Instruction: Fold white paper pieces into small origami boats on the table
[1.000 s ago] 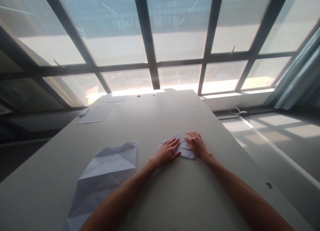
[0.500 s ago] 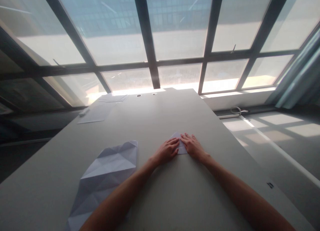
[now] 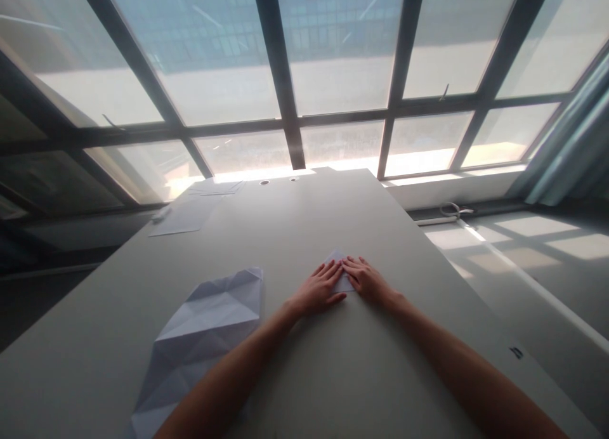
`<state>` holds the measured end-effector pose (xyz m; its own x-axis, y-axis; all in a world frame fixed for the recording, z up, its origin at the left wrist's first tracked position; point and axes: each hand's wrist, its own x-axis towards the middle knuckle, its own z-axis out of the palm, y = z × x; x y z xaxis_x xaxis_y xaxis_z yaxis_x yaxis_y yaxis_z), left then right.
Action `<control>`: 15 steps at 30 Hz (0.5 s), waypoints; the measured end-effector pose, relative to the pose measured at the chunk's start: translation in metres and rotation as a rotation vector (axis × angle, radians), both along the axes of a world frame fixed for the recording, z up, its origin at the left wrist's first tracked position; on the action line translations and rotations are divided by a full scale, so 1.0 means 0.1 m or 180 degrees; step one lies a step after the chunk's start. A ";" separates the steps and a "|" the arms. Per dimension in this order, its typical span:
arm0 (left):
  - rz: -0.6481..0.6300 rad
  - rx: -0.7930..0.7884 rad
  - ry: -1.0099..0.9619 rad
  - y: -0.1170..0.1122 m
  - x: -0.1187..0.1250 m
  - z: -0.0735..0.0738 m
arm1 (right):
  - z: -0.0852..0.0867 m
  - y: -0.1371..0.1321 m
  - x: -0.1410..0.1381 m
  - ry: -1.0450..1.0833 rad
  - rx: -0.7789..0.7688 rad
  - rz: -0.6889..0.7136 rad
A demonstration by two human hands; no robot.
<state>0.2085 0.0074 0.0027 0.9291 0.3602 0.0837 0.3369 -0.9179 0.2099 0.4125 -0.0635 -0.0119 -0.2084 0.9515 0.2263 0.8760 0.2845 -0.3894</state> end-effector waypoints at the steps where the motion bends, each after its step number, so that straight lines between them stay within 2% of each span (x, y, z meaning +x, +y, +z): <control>1: 0.0029 0.0027 -0.0003 0.00 0.01 -0.01 | 0.00 0.00 -0.01 0.0000 -0.0012 -0.0036; 5: 0.0156 0.0085 -0.0103 -0.01 0.04 -0.02 | 0.05 -0.01 -0.03 -0.0030 -0.0053 -0.0156; 11: 0.0325 -0.0010 -0.0400 -0.03 0.06 0.12 | 0.16 -0.06 -0.10 -0.0074 0.0086 -0.0199; 15: 0.0524 -0.0031 -0.0485 -0.03 0.06 0.13 | 0.19 -0.12 -0.17 -0.0186 0.0172 -0.0233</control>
<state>0.2142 0.0045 0.0158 0.8347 0.5073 0.2144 0.4456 -0.8508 0.2784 0.3955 -0.0753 0.0074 -0.1531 0.9514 0.2671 0.9160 0.2380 -0.3228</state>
